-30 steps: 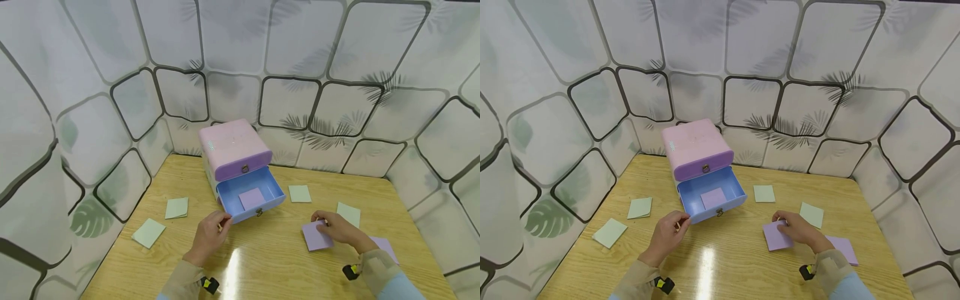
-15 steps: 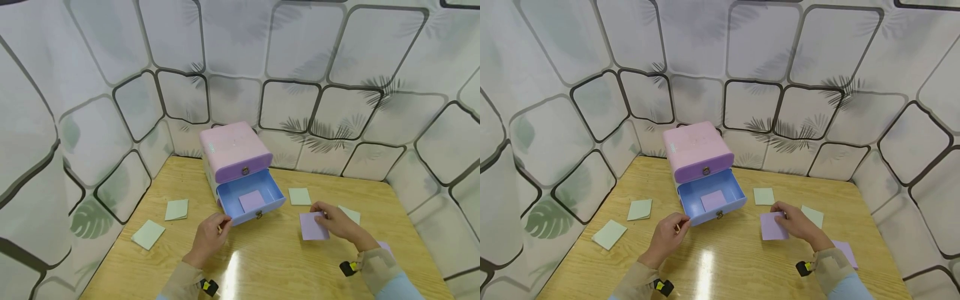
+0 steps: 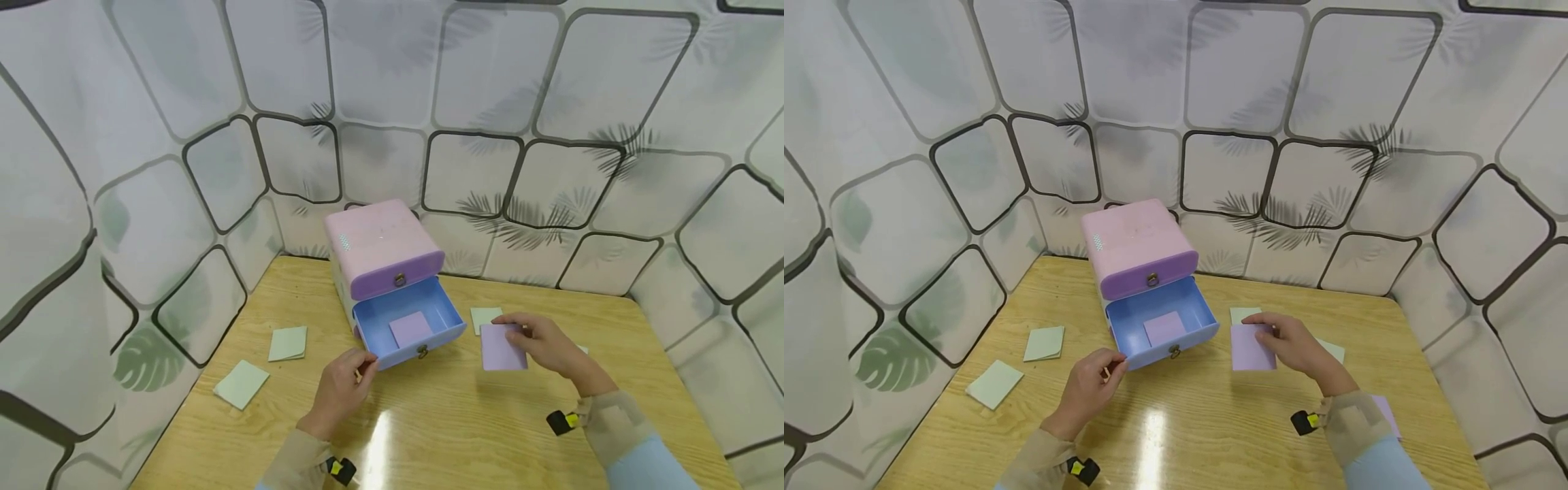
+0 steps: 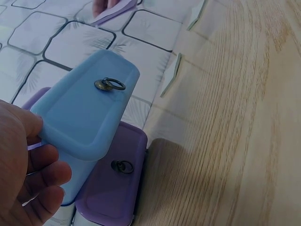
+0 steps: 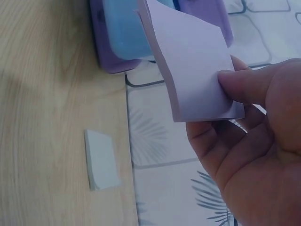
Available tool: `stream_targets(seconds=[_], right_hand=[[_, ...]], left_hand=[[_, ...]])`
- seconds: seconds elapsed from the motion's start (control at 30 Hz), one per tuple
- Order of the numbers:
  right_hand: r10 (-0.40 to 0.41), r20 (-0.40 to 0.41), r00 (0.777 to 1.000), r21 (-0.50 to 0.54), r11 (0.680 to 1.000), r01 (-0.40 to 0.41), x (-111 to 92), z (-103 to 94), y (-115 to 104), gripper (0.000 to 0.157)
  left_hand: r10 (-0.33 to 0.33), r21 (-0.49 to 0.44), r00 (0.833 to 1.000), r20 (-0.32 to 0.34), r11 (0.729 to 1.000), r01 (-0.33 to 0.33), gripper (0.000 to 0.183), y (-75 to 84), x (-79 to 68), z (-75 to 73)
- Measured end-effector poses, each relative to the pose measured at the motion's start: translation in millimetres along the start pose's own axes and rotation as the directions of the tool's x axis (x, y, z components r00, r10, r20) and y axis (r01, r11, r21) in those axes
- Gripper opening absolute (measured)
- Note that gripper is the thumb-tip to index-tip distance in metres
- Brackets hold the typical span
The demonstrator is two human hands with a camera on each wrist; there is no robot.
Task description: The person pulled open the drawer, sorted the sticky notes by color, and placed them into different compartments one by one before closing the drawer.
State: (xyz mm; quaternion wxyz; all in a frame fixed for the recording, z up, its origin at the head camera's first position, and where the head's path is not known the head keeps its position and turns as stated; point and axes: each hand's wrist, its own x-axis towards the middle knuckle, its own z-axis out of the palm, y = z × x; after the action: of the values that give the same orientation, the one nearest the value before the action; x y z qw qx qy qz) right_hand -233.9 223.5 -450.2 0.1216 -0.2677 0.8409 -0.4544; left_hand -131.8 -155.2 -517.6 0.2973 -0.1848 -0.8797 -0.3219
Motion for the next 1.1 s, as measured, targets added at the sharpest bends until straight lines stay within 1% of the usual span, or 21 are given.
stream_targets(seconds=[0.17,0.4,0.77,0.97,1.1], right_hand=[[-0.033,0.003,0.999,0.050,0.998,0.033,6.7,0.5,-7.4,0.028],[-0.070,-0.014,0.997,0.016,0.997,0.070,19.6,3.3,-20.7,0.025],[-0.125,0.004,0.992,0.020,0.992,0.125,47.4,8.0,-44.2,0.025],[-0.177,-0.020,0.984,-0.033,0.984,0.176,62.3,11.1,-54.6,0.026],[-0.187,-0.026,0.982,-0.078,0.980,0.185,71.1,12.5,-60.9,0.025]], left_hand=[[-0.003,0.001,1.000,0.000,1.000,0.003,0.006,0.3,-0.3,0.4],[-0.015,0.002,1.000,0.006,1.000,0.015,0.007,1.9,-0.4,0.2],[-0.014,-0.001,1.000,0.010,1.000,0.014,0.007,2.1,0.9,-0.8],[-0.009,0.002,1.000,0.008,1.000,0.009,0.007,3.1,1.8,-1.3],[-0.003,0.002,1.000,0.002,1.000,0.003,0.007,2.8,1.8,-1.3]])
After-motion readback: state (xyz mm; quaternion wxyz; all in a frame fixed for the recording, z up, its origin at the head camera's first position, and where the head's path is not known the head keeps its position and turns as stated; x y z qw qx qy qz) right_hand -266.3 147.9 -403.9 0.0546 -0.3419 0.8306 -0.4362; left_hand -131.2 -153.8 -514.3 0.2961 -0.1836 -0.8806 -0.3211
